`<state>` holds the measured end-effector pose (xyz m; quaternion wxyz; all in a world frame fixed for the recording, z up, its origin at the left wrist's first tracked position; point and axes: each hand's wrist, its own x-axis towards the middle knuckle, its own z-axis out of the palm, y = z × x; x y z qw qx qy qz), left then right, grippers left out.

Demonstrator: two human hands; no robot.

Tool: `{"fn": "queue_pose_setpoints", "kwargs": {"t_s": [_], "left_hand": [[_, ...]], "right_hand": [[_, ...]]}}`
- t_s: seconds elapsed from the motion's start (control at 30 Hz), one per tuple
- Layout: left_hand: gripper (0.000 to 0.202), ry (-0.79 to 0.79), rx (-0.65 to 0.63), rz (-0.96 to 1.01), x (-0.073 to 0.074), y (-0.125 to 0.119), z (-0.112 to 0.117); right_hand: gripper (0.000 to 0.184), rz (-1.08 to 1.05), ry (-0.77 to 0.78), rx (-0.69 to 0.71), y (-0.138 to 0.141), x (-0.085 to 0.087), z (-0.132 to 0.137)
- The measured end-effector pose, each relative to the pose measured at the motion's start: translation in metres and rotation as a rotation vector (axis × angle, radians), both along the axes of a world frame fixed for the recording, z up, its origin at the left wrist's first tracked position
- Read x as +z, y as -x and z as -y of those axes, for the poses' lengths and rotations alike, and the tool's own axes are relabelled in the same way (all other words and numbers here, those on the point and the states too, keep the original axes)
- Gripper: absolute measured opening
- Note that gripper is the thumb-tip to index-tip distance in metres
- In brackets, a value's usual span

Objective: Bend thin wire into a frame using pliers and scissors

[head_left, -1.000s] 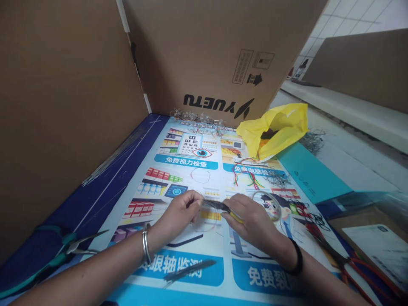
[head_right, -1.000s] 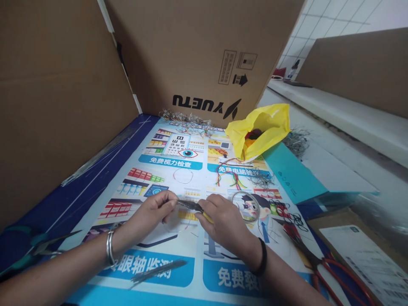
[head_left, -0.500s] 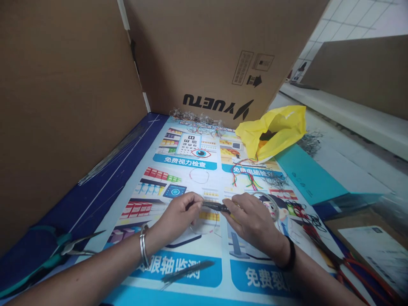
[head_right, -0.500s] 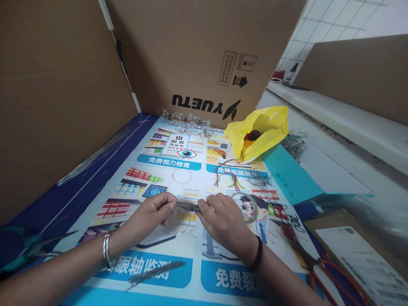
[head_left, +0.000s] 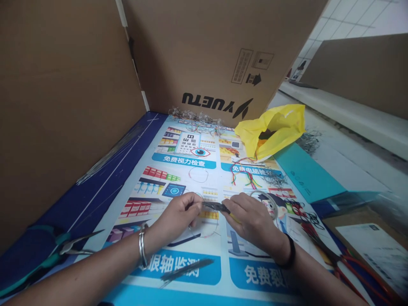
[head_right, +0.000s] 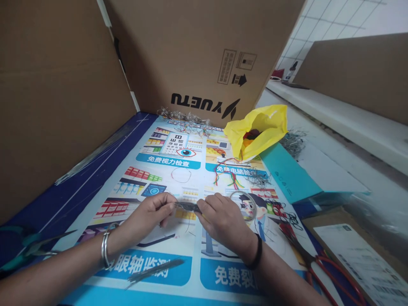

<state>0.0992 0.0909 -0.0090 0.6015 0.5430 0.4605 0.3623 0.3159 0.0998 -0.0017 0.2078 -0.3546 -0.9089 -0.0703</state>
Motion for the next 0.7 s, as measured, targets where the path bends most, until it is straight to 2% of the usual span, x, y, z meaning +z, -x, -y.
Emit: {"fn": "queue_pose_setpoints", "kwargs": {"t_s": [0.23,0.4,0.53,0.7], "left_hand": [[0.014,0.050,0.018,0.025,0.008,-0.003,0.002],[0.013,0.085,0.008,0.057,0.013,-0.003,0.003],[0.013,0.079,0.014,0.044,0.010,-0.003,0.002],[0.013,0.054,0.024,0.042,0.004,-0.003,0.001]], "right_hand": [[0.013,-0.215,0.407,0.072,-0.001,-0.009,-0.007],[0.014,-0.239,0.553,0.067,0.000,-0.008,-0.009],[0.014,-0.241,0.530,0.080,-0.001,-0.009,-0.009],[0.019,-0.166,0.275,0.085,-0.004,-0.009,-0.008]]}}
